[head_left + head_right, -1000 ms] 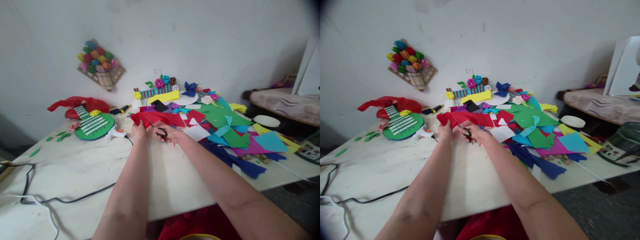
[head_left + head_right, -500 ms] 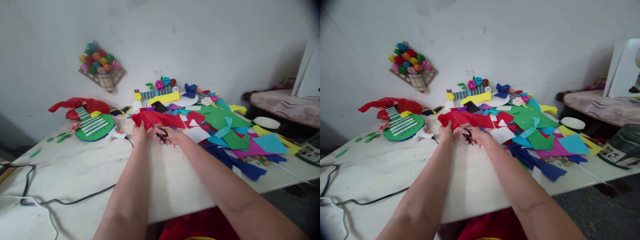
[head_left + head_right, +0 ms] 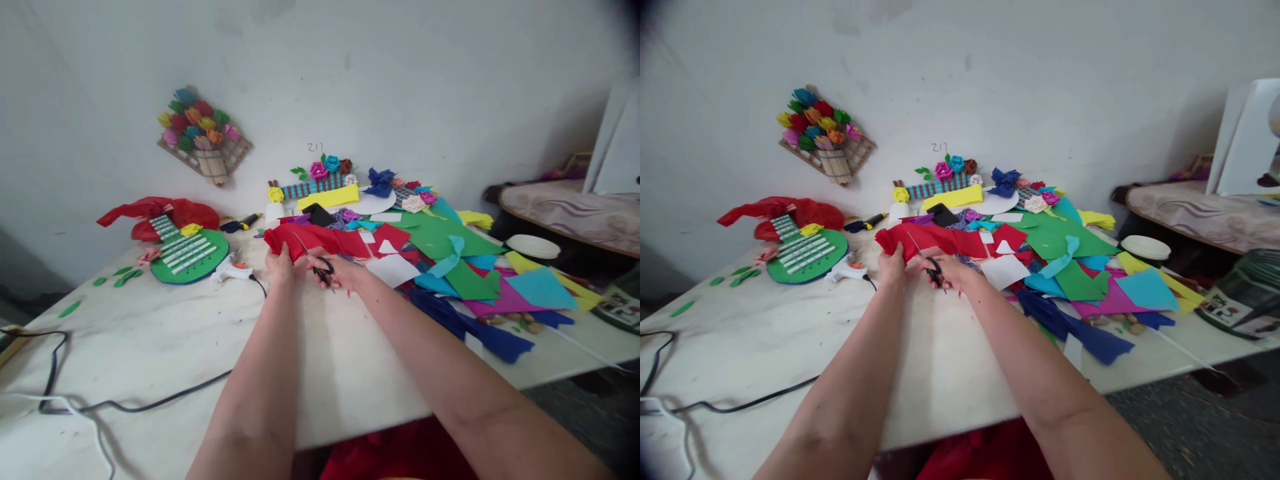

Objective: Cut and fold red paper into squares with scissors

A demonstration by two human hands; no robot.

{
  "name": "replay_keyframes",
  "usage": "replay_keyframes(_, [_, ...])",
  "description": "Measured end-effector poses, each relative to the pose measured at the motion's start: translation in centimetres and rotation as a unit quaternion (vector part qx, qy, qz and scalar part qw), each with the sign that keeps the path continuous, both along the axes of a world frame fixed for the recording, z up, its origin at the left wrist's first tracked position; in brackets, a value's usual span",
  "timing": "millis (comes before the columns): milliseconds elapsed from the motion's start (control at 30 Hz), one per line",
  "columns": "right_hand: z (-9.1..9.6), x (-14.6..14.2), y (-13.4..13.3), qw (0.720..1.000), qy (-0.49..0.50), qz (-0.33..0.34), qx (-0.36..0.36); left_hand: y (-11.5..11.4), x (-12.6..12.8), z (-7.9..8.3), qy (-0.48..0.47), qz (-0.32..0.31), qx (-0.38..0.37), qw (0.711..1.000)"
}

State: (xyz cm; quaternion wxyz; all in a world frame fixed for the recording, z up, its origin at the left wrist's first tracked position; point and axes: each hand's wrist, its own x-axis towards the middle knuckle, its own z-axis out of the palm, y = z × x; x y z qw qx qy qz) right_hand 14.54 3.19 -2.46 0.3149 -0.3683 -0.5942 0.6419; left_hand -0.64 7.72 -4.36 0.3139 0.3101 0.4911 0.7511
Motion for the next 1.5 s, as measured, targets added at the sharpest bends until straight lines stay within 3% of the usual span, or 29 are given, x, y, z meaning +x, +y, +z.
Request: replay_keyframes(1500, [0.38, -0.62, -0.47, 0.999, 0.004, -0.036, 0.015, -0.53, 0.17, 0.58, 0.045, 0.012, -0.007, 0.999])
